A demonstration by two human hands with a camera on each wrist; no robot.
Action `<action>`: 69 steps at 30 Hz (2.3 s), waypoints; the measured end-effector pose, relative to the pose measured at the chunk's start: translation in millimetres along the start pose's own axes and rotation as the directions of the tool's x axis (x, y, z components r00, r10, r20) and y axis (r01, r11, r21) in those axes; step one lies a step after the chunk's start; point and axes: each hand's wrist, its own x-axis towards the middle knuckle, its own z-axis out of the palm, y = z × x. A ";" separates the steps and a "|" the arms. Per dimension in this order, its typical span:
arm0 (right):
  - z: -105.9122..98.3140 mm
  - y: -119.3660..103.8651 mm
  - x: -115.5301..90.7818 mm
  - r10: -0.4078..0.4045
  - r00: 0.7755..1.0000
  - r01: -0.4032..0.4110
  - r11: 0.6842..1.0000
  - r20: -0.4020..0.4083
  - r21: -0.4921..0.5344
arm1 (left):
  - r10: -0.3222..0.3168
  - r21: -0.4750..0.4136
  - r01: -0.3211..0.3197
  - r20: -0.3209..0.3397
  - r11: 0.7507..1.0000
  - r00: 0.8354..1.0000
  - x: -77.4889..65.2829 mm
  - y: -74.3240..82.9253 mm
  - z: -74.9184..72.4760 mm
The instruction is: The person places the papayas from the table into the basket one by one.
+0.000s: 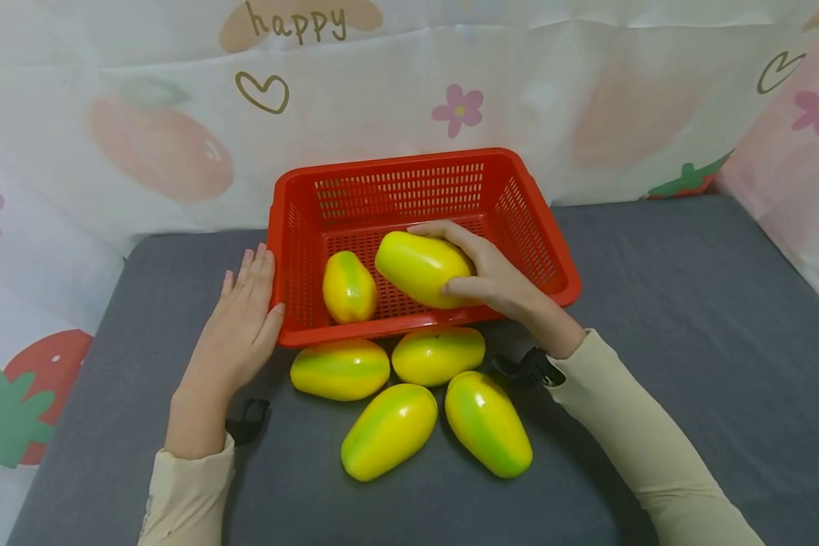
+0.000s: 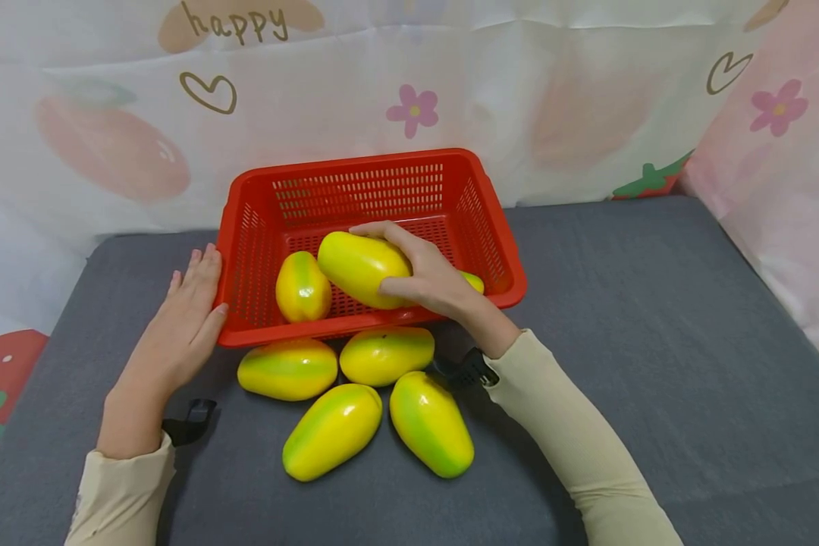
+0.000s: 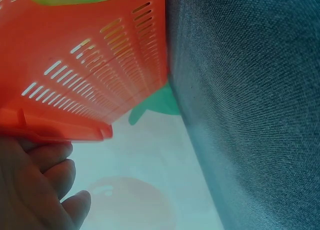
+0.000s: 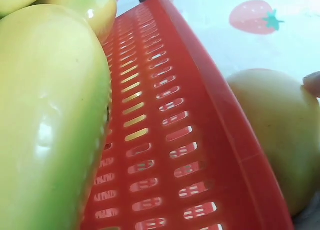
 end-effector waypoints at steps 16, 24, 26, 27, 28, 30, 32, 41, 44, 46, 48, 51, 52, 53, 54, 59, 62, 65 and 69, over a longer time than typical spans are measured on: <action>0.1 -3.3 10.0 0.156 0.988 -0.152 0.978 0.018 -0.141 | 0.001 0.005 -0.001 -0.002 1.000 1.000 0.3 1.2 -0.4; -0.8 3.9 15.9 0.198 0.979 -0.181 0.947 0.039 -0.264 | 0.005 0.007 -0.005 -0.007 1.000 1.000 0.5 0.7 0.3; -0.6 5.4 17.3 0.222 0.974 -0.202 0.938 0.041 -0.280 | 0.007 0.007 -0.007 -0.009 1.000 1.000 0.5 0.3 0.6; -0.2 5.7 17.8 0.234 0.971 -0.212 0.933 0.042 -0.289 | 0.008 0.006 -0.008 -0.011 1.000 1.000 0.5 0.1 0.8; 0.2 6.1 18.5 0.243 0.969 -0.219 0.929 0.043 -0.297 | 0.007 0.007 -0.007 -0.011 1.000 1.000 0.6 0.0 0.7; 1.5 6.1 19.8 0.253 0.966 -0.225 0.923 0.052 -0.311 | 0.005 0.007 -0.005 -0.009 1.000 1.000 0.7 -0.2 0.7; 2.7 5.9 20.5 0.267 0.962 -0.231 0.915 0.066 -0.332 | 0.002 0.007 -0.002 -0.004 1.000 1.000 0.9 0.1 0.5; 7.7 6.3 29.3 0.307 0.944 -0.230 0.877 0.124 -0.421 | 0.000 -0.006 0.000 -0.003 1.000 1.000 0.8 1.2 -0.5; 8.7 7.2 30.4 0.320 0.936 -0.228 0.868 0.146 -0.441 | 0.007 -0.010 -0.007 -0.008 1.000 1.000 0.6 1.2 -0.4; 8.4 7.7 30.1 0.329 0.930 -0.227 0.866 0.166 -0.445 | 0.008 -0.009 -0.008 -0.010 1.000 1.000 0.5 1.0 -0.2; 7.6 7.9 29.7 0.334 0.924 -0.225 0.868 0.186 -0.442 | 0.008 -0.008 -0.008 -0.011 1.000 1.000 0.7 1.0 -0.2; 6.7 7.3 29.0 0.345 0.917 -0.229 0.866 0.201 -0.444 | 0.007 -0.006 -0.007 -0.010 1.000 1.000 0.9 0.9 -0.1; 6.6 7.4 28.9 0.352 0.914 -0.233 0.862 0.200 -0.449 | 0.006 -0.007 -0.006 -0.010 1.000 1.000 1.0 0.8 -0.1; 6.5 7.2 28.9 0.358 0.913 -0.240 0.859 0.197 -0.452 | 0.006 -0.007 -0.006 -0.011 1.000 1.000 1.0 0.8 0.0; 6.4 7.1 28.8 0.365 0.911 -0.247 0.856 0.192 -0.454 | 0.007 -0.007 -0.007 -0.012 1.000 1.000 1.0 0.8 0.1; 6.9 7.2 28.4 0.373 0.913 -0.273 0.861 0.168 -0.430 | 0.004 -0.007 -0.004 -0.011 1.000 1.000 0.9 1.3 0.2; 7.2 7.5 28.6 0.364 0.919 -0.274 0.867 0.153 -0.416 | 0.002 -0.006 -0.002 -0.011 1.000 1.000 1.0 1.3 0.2; 7.2 7.8 29.0 0.349 0.928 -0.275 0.877 0.127 -0.395 | 0.006 -0.007 -0.006 -0.011 1.000 1.000 1.2 0.4 0.7; 6.8 6.5 27.6 0.309 0.947 -0.260 0.901 0.092 -0.348 | 0.005 -0.005 -0.006 -0.011 1.000 1.000 1.1 -0.2 1.1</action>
